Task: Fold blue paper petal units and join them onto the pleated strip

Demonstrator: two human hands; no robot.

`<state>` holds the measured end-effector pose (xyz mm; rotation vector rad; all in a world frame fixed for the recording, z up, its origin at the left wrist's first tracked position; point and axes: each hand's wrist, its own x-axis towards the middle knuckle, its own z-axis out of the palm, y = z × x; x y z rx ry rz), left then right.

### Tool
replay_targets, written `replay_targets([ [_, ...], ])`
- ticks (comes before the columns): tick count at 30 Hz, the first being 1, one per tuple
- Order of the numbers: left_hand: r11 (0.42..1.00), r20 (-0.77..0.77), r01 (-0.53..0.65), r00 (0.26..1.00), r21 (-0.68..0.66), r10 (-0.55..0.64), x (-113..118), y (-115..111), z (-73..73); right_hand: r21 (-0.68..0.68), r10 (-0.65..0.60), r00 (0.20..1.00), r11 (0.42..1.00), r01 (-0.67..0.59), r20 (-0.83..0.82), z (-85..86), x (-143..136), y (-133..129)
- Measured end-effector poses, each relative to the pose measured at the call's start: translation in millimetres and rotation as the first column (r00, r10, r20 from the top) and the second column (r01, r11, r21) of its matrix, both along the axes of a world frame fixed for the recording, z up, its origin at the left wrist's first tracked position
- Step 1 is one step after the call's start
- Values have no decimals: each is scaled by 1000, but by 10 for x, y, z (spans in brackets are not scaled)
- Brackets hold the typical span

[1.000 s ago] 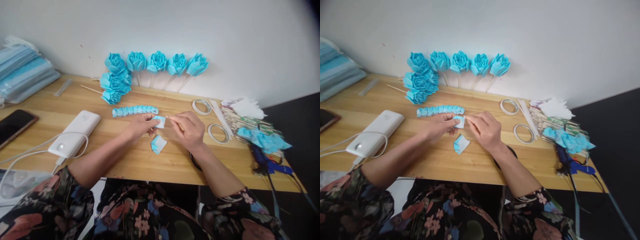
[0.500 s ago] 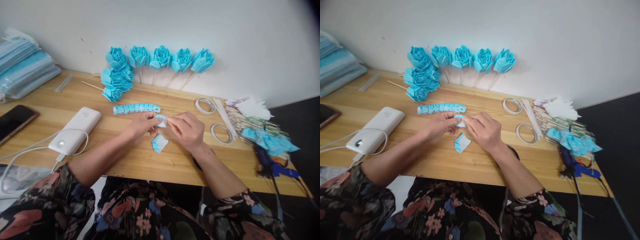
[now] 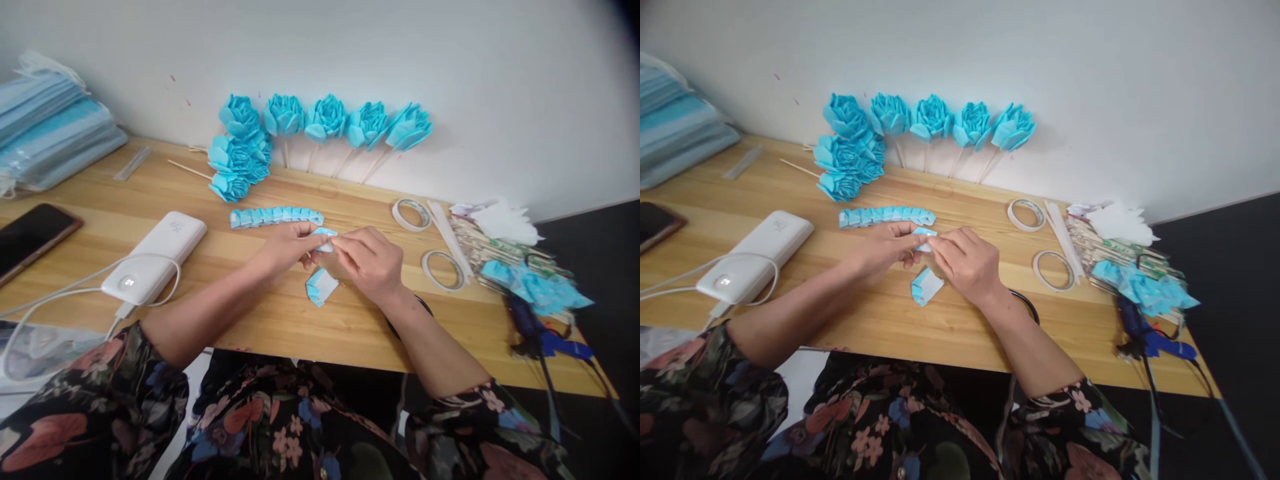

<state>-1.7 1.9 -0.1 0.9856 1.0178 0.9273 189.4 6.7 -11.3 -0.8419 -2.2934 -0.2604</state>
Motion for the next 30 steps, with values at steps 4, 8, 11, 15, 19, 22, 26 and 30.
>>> replay_targets([
  [4, 1000, 36, 2, 999, -7, -2, -1, 9, -6, 21, 15, 1000, 1000, -15, -8, 6, 4, -1],
  [8, 999, 85, 8, 996, -38, -5, -10, 17, -10, 1, 0, 1000, 1000, 0, 22, -3, 12, -1],
  [11, 998, 125, 16, 992, -53, -9, -24, 19, -11, 37, 7, 1000, 999, -8, 12, -4, 9, 2],
  [15, 998, 148, -5, 989, -61, 14, -27, 23, -9, 46, 3, 1000, 999, -3, 2, 21, 0, 6],
  [19, 996, 87, -74, 993, -52, 78, -20, 44, 8, -25, 56, 998, 998, -56, 22, 62, -1, 8],
  [22, 995, -20, -98, 995, -10, 98, -27, 59, 22, -100, 98, 992, 989, -106, -82, 84, 5, 12],
  [26, 990, -233, -13, 971, 139, 46, -36, 41, 25, -360, -11, 939, 925, -121, -344, 93, 9, 18],
  [30, 966, -333, 51, 942, 253, 37, -23, 7, 18, -576, -56, 905, 787, -220, -421, 88, -17, 18],
])
